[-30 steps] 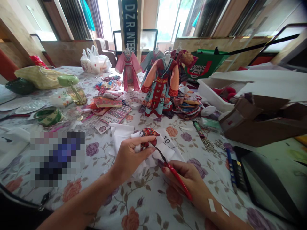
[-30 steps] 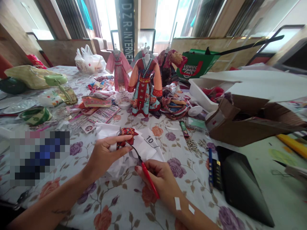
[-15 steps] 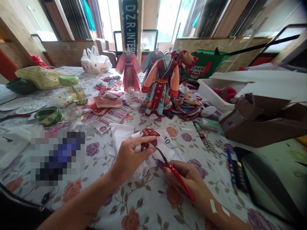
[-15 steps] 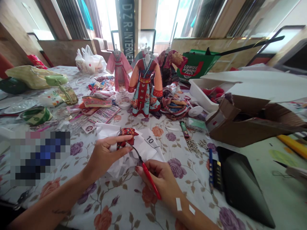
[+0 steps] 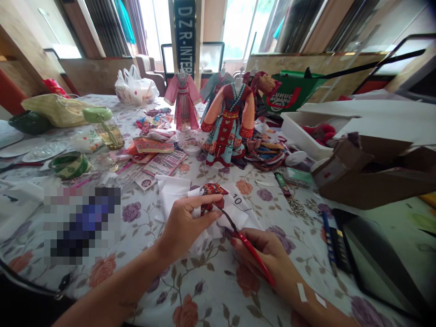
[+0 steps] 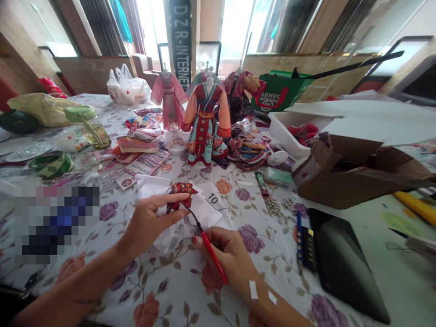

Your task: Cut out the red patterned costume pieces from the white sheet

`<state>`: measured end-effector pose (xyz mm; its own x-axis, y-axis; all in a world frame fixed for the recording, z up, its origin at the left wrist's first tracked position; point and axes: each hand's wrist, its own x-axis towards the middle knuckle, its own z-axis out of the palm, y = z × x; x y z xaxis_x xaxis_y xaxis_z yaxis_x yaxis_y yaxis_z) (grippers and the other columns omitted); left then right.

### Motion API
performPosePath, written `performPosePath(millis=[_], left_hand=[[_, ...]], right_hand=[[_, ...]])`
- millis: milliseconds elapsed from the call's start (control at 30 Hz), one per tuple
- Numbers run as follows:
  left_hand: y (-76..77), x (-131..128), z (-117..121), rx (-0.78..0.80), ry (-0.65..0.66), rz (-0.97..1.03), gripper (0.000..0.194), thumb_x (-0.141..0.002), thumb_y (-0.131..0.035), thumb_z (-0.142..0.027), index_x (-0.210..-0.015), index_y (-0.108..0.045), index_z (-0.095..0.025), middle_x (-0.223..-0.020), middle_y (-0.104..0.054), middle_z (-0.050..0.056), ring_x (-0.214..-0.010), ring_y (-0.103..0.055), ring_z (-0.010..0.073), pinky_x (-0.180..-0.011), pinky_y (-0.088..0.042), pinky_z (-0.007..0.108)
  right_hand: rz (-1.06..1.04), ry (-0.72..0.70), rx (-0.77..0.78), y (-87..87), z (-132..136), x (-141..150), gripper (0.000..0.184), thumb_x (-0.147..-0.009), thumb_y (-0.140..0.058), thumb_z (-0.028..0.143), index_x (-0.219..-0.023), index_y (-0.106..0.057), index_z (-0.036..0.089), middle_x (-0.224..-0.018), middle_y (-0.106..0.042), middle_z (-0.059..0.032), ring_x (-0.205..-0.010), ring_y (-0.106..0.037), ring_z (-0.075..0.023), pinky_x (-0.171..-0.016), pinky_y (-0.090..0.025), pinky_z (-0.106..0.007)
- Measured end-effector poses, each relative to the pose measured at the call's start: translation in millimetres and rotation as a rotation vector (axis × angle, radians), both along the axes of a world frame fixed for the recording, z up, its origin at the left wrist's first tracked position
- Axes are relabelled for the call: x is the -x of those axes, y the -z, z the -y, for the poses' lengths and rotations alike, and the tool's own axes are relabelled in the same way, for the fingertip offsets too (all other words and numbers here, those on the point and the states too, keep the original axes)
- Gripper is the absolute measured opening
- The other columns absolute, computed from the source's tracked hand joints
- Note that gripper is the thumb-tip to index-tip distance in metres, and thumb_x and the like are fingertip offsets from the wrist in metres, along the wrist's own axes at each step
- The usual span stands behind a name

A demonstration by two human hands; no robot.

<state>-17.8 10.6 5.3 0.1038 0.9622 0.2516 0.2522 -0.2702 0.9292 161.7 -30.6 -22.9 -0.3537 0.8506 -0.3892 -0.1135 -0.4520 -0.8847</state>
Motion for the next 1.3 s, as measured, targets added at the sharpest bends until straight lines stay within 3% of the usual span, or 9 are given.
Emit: performPosePath(millis=[467, 633, 833, 1300], left_hand=[[-2.1, -0.1, 0.2, 0.025, -0.009, 0.006, 0.026, -0.072, -0.072, -0.018, -0.098, -0.075, -0.022, -0.086, -0.076, 0.002, -0.072, -0.066, 0.0147, -0.068, -0.055, 0.024], [-2.6, -0.2, 0.1, 0.007, -0.008, 0.011, 0.026, -0.072, -0.072, -0.016, -0.097, -0.075, -0.022, -0.085, -0.076, 0.001, -0.074, -0.066, 0.0146, -0.073, -0.055, 0.024], [-1.2, -1.0, 0.3, 0.003, 0.019, 0.019, 0.027, -0.072, -0.072, -0.014, -0.098, -0.075, -0.022, -0.087, -0.076, 0.001, -0.079, -0.067, 0.0143, -0.079, -0.054, 0.024], [-1.1, -1.7, 0.7, 0.018, 0.026, 0.038, 0.026, -0.072, -0.072, -0.014, -0.097, -0.075, -0.022, -0.091, -0.077, 0.002, -0.083, -0.069, 0.0166, -0.081, -0.055, 0.026]], right_hand=[[0.048, 0.014, 0.01, -3.8, 0.8, 1.3, 0.042, -0.068, -0.074, 0.048, -0.057, -0.045, 0.02, -0.031, -0.046, 0.0072, -0.027, -0.046, -0.0107, -0.031, -0.035, -0.021], [0.068, 0.02, -0.004, -1.3, 0.3, 0.3, 0.044, -0.067, -0.075, 0.049, -0.056, -0.044, 0.02, -0.032, -0.043, 0.0079, -0.027, -0.047, -0.0112, -0.029, -0.033, -0.02], [0.027, 0.037, 0.014, -3.2, 1.2, 1.9, 0.043, -0.067, -0.076, 0.047, -0.057, -0.044, 0.021, -0.032, -0.041, 0.0095, -0.027, -0.043, -0.0096, -0.032, -0.039, -0.023], [0.067, 0.004, 0.018, -4.2, 0.9, 1.0, 0.042, -0.068, -0.074, 0.05, -0.057, -0.047, 0.02, -0.032, -0.049, 0.0058, -0.028, -0.045, -0.0109, -0.032, -0.039, -0.022]])
